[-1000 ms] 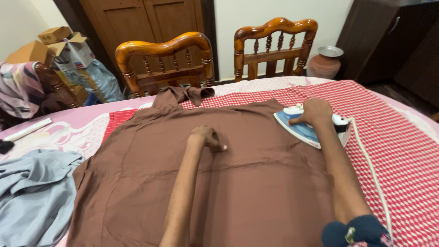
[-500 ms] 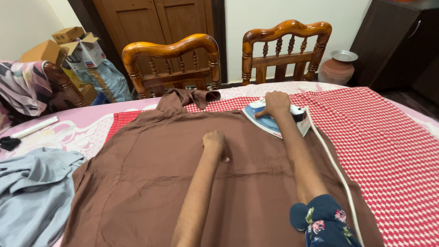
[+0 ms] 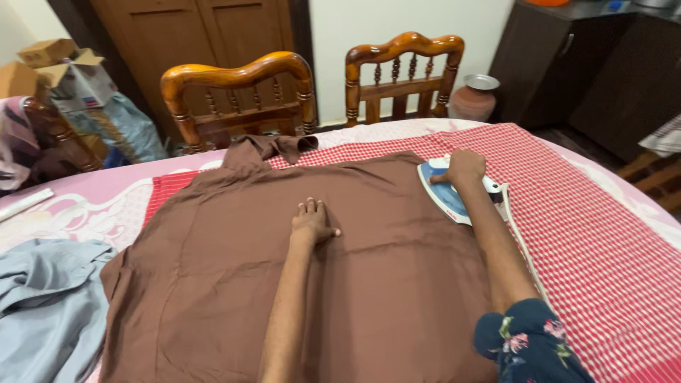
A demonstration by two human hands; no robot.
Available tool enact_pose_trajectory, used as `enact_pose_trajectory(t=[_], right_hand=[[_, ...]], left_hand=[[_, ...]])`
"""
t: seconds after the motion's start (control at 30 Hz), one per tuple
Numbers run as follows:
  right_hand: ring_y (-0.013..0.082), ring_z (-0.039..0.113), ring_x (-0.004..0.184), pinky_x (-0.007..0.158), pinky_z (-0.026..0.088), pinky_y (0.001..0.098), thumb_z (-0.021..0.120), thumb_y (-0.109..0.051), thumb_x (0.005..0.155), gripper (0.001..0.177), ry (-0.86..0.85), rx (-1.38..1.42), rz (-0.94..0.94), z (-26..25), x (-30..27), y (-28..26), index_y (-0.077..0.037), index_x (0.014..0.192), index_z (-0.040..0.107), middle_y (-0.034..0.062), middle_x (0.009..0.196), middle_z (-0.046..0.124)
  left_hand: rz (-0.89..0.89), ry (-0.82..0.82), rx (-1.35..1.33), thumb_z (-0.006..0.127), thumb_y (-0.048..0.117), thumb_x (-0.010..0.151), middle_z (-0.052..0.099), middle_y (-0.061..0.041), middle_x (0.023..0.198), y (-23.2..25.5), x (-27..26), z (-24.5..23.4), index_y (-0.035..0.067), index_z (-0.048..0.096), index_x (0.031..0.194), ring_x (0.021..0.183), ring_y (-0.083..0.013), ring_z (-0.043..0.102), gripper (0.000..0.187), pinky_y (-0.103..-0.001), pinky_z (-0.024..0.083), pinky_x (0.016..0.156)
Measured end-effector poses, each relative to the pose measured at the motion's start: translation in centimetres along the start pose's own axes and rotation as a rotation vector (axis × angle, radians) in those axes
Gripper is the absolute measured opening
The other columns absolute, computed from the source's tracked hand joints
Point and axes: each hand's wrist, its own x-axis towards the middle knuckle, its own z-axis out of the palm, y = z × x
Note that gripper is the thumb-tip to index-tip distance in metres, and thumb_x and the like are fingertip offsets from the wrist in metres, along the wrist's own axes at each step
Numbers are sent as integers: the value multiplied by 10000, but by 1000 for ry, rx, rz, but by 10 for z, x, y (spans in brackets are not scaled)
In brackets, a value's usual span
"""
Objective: The person irons a brown shirt laid out on a dining table, smoothing the fabric and using an electric iron to remove wrinkles. After ironing, the person places the shirt on a hanger and buttons it.
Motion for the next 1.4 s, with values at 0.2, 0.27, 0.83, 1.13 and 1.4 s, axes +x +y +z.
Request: enact_pose_trajectory(t=[0.2,0.27,0.83,1.13,1.4], right_hand=[[337,752,899,794,592,448,841,-812,501,947,-42,-4,-224,-34,-70,43,2,976,753,178,948,765],[333,757,889,799,596,437,821,-831,519,949,-52,-37,-241,-42,-80,48,12,953,760,181,933,765],[297,758,904,803,600,422,876,-803,441,955,15,3,-174,-19,25,-38,-33,998,783,158,969,772],[317,756,892,810,600,425,843,-833,439,941,103,21,-507,-23,41,-144,-28,924,776,166,926,771],[283,759,955,786,608,397,868,-842,449,1013,-6,18,-173,0,68,-99,-47,1066,753,131,1043,762]], left_hand=[[33,10,-2,833,609,740,174,-154,1696,-2,-2,-1,117,269,1601,1549,-399,197,1142,-506,345,1187],[46,20,25,840,625,723,221,-167,1678,0,-1,-4,106,303,1586,1526,-405,251,1141,-483,365,1181],[78,-101,181,810,685,726,213,-230,1671,8,3,-25,24,260,1598,1509,-436,293,1225,-463,326,1210],[59,-158,251,811,665,748,173,-277,1673,18,18,-15,-25,200,1608,1533,-435,247,1261,-463,251,1247],[53,-119,78,711,723,776,56,-172,1716,1,-9,-14,85,118,1635,1577,-391,120,1223,-476,247,1239]])
